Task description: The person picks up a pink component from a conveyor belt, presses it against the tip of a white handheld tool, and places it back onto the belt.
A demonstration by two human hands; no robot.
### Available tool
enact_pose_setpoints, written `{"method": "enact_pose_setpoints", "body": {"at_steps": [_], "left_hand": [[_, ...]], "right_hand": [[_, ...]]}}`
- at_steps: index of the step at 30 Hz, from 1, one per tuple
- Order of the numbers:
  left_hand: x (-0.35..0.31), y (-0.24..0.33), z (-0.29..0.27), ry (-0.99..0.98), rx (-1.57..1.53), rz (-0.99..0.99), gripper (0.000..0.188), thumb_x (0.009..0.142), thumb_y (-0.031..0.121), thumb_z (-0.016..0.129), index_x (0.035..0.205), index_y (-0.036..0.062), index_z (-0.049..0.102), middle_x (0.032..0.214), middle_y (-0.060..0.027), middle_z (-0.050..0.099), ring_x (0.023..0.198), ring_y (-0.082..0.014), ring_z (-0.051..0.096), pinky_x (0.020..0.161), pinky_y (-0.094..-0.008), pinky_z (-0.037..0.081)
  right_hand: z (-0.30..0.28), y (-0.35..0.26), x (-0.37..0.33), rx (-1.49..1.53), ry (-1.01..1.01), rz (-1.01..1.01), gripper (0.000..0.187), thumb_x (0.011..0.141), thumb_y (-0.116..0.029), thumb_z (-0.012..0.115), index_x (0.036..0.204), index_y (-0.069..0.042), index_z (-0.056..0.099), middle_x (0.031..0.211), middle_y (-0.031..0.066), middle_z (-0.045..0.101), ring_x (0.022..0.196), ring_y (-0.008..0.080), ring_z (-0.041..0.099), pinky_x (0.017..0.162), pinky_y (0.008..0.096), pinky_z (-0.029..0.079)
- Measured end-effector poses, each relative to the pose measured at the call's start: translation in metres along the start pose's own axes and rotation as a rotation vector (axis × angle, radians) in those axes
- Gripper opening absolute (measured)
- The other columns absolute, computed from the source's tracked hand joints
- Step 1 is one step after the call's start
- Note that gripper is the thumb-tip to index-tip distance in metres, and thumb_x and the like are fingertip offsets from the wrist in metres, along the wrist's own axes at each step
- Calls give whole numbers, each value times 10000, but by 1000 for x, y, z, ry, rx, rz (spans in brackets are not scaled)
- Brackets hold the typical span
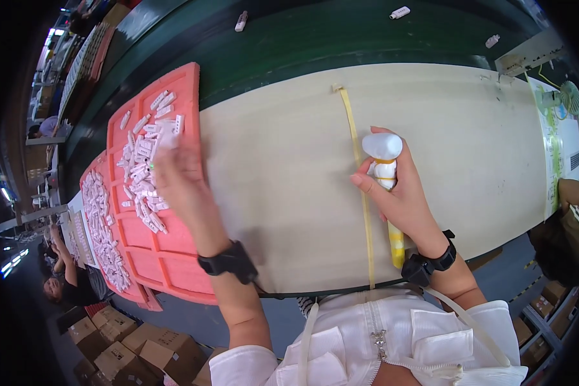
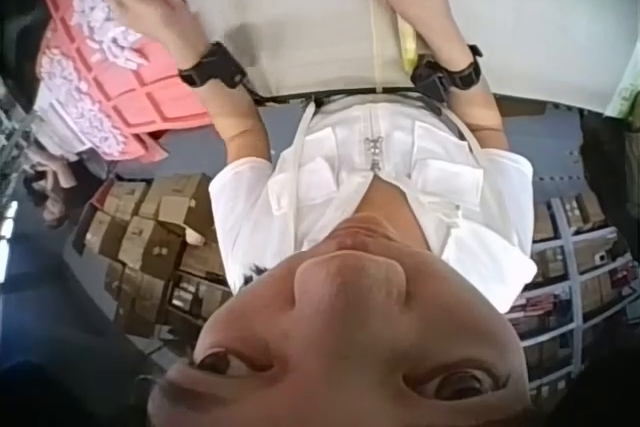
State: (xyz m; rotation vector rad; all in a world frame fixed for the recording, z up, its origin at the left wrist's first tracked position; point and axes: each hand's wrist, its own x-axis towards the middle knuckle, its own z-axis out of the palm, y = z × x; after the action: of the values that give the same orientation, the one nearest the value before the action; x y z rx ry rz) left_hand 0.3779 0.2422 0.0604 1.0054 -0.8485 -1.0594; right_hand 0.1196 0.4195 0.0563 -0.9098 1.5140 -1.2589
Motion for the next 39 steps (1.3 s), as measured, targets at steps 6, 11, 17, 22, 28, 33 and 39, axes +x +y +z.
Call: {"method": "enact_pose_setpoints", "body": {"at_steps": [6, 11, 17, 22, 28, 33, 39], "left_hand": [[69, -27, 0, 148, 59, 40, 350, 1035, 267, 628, 1257, -3, 610, 1106, -110, 699, 871, -190, 674, 780, -314, 558], [153, -73, 100, -432, 837, 524, 393, 926, 337, 752, 1137, 7, 723, 1056, -150, 716, 800, -228, 675, 751, -330, 542], [238, -120, 136, -563, 1400, 583, 478, 897, 389, 748, 1152, -14, 715, 938, -247, 734, 831, -390, 713, 785, -412, 566], [177, -92, 147, -621, 1268, 536, 406, 921, 319, 738, 1089, -49, 710, 904, -220, 745, 851, -315, 745, 778, -372, 581], [21, -38, 76, -891, 366, -75, 127, 984, 47, 602, 1086, -23, 573, 1008, -113, 711, 921, -168, 698, 828, -300, 572], [-84, -25, 48, -873, 245, -163, 198, 917, -13, 672, 1112, 7, 640, 1104, -73, 681, 1092, -179, 638, 937, -335, 527], [-115, -46, 43, -751, 728, 174, 233, 795, 44, 804, 1019, 97, 770, 1055, -48, 625, 974, -224, 612, 899, -347, 456]], "right_hand": [[1, 6, -1, -47, -21, -11, 657, 942, -100, 719, 1496, -128, 367, 969, -2, 608, 640, 48, 518, 462, 212, 413], [-1, 1, -1, 18, -44, 44, 621, 954, -88, 674, 1492, -117, 366, 959, 7, 611, 616, 45, 513, 449, 216, 408], [-14, -20, 2, 522, -298, 284, 600, 944, -100, 522, 1514, -53, 338, 915, 105, 623, 425, 78, 471, 389, 229, 403], [-30, -1, 3, 1114, -500, 292, 642, 901, -133, 484, 1513, -11, 335, 853, 169, 619, 324, 112, 410, 327, 246, 388], [-26, 1, -3, 1056, -479, 284, 648, 905, -167, 488, 1510, -6, 323, 829, 180, 617, 327, 122, 419, 316, 257, 389], [-5, -20, -9, 346, -228, 257, 564, 982, -151, 468, 1511, -38, 311, 869, 151, 620, 383, 122, 473, 401, 239, 436], [9, -17, -15, 2, -169, 132, 484, 1050, -119, 468, 1501, -64, 301, 846, 90, 613, 503, 127, 573, 470, 261, 469]]}}
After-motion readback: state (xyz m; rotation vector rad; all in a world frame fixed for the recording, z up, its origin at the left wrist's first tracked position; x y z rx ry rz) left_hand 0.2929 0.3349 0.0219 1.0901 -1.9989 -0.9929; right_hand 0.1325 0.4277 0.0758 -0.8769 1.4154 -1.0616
